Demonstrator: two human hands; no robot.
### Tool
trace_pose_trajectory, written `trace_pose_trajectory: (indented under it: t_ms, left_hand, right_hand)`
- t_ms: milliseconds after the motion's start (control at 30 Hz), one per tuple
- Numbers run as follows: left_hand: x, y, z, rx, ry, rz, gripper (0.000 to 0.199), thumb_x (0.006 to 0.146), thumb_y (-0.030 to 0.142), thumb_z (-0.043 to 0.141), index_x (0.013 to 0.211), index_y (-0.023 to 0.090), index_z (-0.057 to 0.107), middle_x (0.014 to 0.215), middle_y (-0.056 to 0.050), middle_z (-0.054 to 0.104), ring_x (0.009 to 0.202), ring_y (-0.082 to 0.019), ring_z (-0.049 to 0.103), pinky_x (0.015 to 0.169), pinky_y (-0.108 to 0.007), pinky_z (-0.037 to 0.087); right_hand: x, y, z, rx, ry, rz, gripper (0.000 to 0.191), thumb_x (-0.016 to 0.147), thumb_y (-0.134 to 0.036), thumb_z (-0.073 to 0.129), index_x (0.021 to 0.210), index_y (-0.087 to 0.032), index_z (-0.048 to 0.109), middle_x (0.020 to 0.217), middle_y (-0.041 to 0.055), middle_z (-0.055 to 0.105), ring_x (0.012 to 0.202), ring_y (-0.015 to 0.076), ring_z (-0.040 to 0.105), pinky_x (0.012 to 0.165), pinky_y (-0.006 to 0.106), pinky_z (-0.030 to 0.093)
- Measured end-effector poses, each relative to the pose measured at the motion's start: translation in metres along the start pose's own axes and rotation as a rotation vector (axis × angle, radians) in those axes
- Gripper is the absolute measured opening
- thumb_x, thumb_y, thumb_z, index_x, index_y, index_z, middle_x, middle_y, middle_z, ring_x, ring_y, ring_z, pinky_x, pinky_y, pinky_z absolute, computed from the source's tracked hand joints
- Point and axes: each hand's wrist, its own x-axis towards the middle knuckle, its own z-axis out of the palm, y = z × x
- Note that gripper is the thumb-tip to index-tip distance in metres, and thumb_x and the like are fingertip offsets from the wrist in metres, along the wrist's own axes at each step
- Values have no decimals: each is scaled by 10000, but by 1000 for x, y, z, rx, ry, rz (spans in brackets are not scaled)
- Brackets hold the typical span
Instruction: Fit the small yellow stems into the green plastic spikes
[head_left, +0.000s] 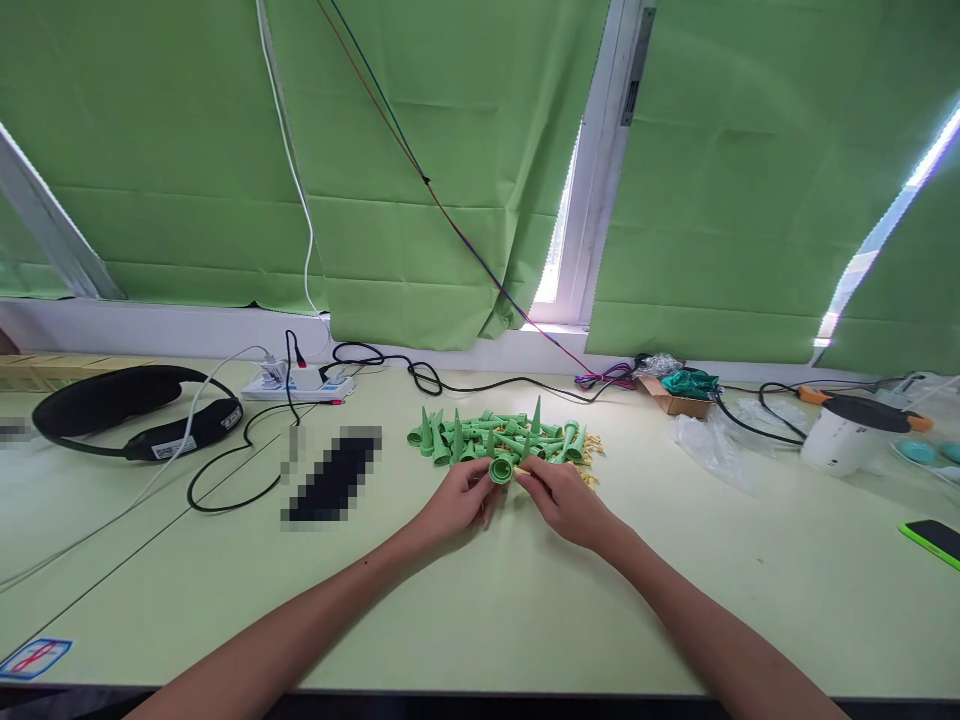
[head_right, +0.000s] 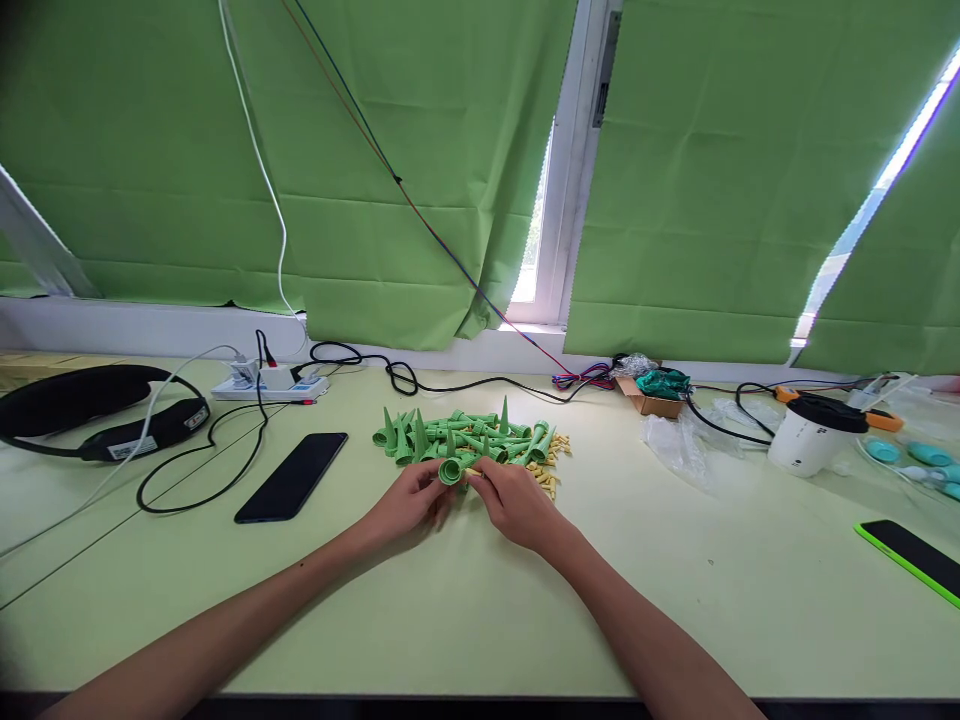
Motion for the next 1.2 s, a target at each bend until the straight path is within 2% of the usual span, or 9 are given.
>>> trace_pose_trajectory:
  t_ms: [67, 200, 333, 467, 700, 900, 1067, 1200]
  left_hand:
    - [2, -3, -1, -94, -12, -60, 482, 868, 613, 528, 719, 155, 536, 564, 13, 529, 370, -90, 480, 316, -197, 315]
    - [5, -6, -3, -183, -53, -177, 590, 889, 666, 439, 638, 142, 534, 451, -13, 521, 323, -103, 482, 293, -193, 348]
    - [5, -4, -3, -225, -85, -214, 598, 870, 677, 474, 648, 127, 557, 489, -24, 554, 348, -103, 512, 298, -187, 365]
    - [3, -2, -3, -241, -90, -184, 522, 836, 639, 573, 712, 132, 562, 566, -15, 585, 385, -94, 536, 303, -176, 363]
    - [1, 1, -4, -177, -144, -142, 486, 873, 606, 542, 740, 140, 554, 481, 13, 527, 352, -76, 463, 330, -179, 355]
    - [-1, 2, -5, -81, -71, -54, 451, 851, 588, 588, 710, 182, 453, 492, 60, 452, 394, -87, 488, 356, -182, 346]
    - [-4, -1, -6, 52, -39, 34, 386, 886, 550, 554, 785, 179, 520, 543, 43, 495, 417, -90, 473, 401, -207, 322]
    - [-6, 2, -5, 122, -26, 77, 341, 907, 500, 543, 794, 179, 524, 523, 51, 458, 450, -89, 428, 441, -214, 307]
  right_hand:
    - [0, 0, -1, -4, -2, -11, 274, 1029, -335, 350, 916, -209, 567, 638, -22, 509, 546, 129, 443, 560, 250, 313]
    - [0, -1, -2, -4, -11, -27, 295, 1032, -349, 347, 933, -215, 590, 630, -15, 510, 555, 135, 451, 567, 252, 323]
    - [1, -2, -2, 14, -14, -39, 296, 1032, -342, 347, 944, -215, 600, 637, -6, 521, 557, 136, 456, 562, 254, 325]
    - [0, 0, -3, 18, -19, -34, 275, 1028, -329, 355, 945, -219, 593, 636, -15, 508, 555, 134, 447, 562, 254, 319]
    - [0, 0, -3, 29, -29, -13, 293, 1027, -351, 351, 818, -222, 510, 610, -35, 435, 529, 127, 384, 539, 255, 296]
    - [0, 0, -3, 25, -48, 4, 304, 1025, -343, 343, 760, -226, 432, 601, -38, 419, 512, 125, 373, 524, 259, 283]
    - [0, 1, -2, 18, -67, 18, 300, 1022, -330, 343, 745, -226, 394, 614, -38, 421, 521, 126, 357, 534, 261, 271]
    - [0, 0, -2, 6, -87, 33, 301, 1020, -332, 335, 738, -228, 355, 607, -47, 372, 524, 128, 315, 534, 259, 252]
